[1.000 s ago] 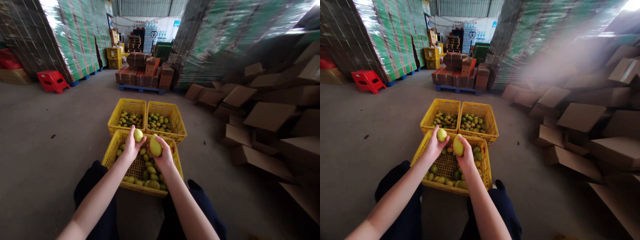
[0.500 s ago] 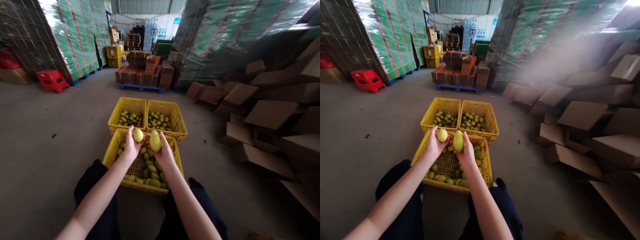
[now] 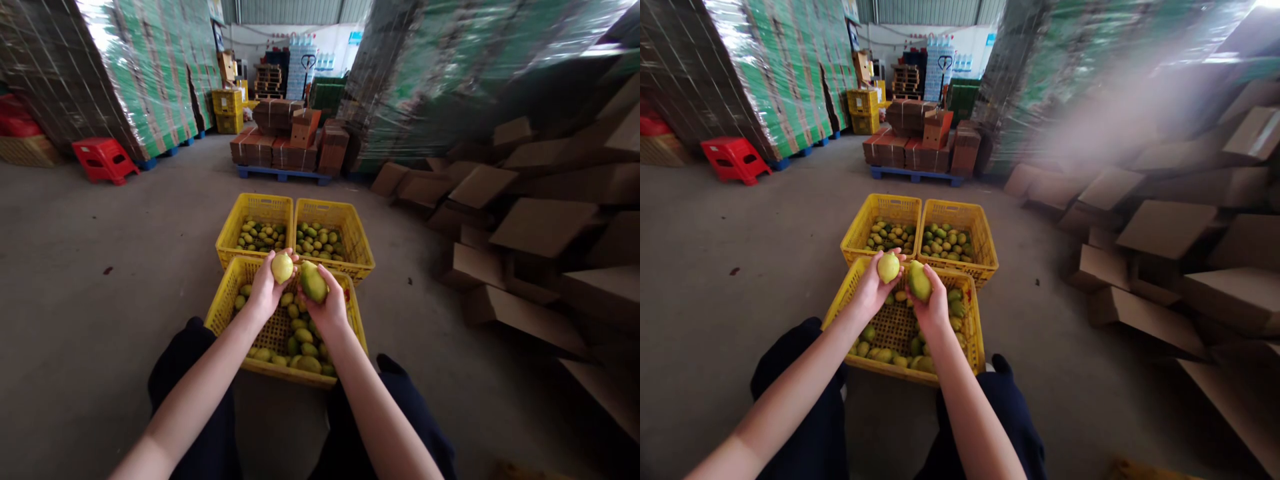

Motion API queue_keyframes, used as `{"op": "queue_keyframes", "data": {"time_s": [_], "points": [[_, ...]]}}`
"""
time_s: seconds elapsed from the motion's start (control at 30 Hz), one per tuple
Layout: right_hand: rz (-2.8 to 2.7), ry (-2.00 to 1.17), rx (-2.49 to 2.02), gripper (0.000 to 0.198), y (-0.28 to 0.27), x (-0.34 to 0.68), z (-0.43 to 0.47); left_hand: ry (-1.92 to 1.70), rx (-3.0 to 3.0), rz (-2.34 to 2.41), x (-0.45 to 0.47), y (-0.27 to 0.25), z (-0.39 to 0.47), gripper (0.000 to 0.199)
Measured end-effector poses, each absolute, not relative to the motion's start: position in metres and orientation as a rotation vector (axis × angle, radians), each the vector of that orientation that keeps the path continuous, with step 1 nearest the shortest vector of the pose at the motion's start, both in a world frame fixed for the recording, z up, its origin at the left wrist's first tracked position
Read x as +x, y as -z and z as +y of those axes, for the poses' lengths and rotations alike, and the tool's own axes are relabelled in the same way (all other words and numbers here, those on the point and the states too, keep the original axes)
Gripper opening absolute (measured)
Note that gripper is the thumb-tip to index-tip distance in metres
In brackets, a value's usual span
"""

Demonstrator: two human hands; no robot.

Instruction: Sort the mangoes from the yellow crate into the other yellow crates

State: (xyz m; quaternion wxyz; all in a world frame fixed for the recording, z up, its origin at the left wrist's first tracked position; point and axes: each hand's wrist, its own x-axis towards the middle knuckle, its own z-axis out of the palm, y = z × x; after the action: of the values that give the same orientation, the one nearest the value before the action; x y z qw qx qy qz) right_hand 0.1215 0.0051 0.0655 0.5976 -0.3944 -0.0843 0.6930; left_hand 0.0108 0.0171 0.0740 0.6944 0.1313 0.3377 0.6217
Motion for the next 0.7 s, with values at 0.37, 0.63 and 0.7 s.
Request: {"op": "queue_keyframes", "data": {"time_s": [0.37,0.63,0.7], "points": [[-0.195,-1.593,-0.915,0.022,-0.060,0.121,0.007,-1.343,0.113,0.751,0.010,-0.076,0.018,0.010],[-0.253,-1.654,-0.813,0.023,-0.071,0.123,0.001,-1.264,0.244,0.775,0.003,-0.074,0.015,0.028],[-0.234,-1.691,-0.778,0.024,-0.071,0.126,0.001,-1.269,0.203,0.769,0.003,-0.074,0.016,0.030]]}}
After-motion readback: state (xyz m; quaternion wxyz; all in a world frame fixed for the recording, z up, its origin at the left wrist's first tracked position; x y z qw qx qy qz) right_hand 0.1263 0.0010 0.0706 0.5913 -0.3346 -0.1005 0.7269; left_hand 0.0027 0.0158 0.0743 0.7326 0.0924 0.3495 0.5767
